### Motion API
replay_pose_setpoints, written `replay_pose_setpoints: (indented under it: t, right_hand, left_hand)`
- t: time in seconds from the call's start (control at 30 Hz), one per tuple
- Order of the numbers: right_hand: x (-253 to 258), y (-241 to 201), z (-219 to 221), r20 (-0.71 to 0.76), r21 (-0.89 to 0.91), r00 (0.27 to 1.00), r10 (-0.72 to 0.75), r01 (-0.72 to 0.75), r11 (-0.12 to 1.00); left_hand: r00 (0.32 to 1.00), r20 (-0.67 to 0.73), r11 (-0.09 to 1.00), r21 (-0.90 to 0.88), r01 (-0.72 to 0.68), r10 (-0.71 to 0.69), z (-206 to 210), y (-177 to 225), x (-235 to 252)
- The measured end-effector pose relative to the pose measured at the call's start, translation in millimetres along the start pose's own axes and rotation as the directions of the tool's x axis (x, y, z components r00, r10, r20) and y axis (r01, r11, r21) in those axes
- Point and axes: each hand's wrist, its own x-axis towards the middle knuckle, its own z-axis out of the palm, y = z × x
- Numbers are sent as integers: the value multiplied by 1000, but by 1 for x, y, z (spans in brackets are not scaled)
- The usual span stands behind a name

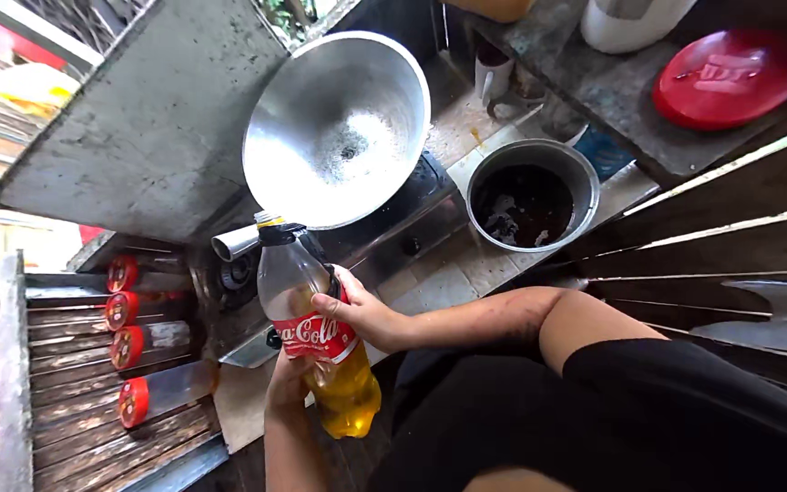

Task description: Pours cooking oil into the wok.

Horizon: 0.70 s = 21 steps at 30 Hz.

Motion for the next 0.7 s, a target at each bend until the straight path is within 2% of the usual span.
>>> replay_pose_setpoints:
  t: [0.27,0.53,0.7]
  right_hand:
    - [-5,8,2,-29,85,999,-20,22,996]
    - [-15,19,7,-83,136,996,-23,34,990]
    - [-15,24,11,-98,157,995,-3,18,987]
  left_hand:
    - [986,165,998,-57,-29,38,-5,2,4]
    - [986,156,996,-65,65,-55,-8,4,3]
    - [978,199,991,-98,92,-71,-14,5,3]
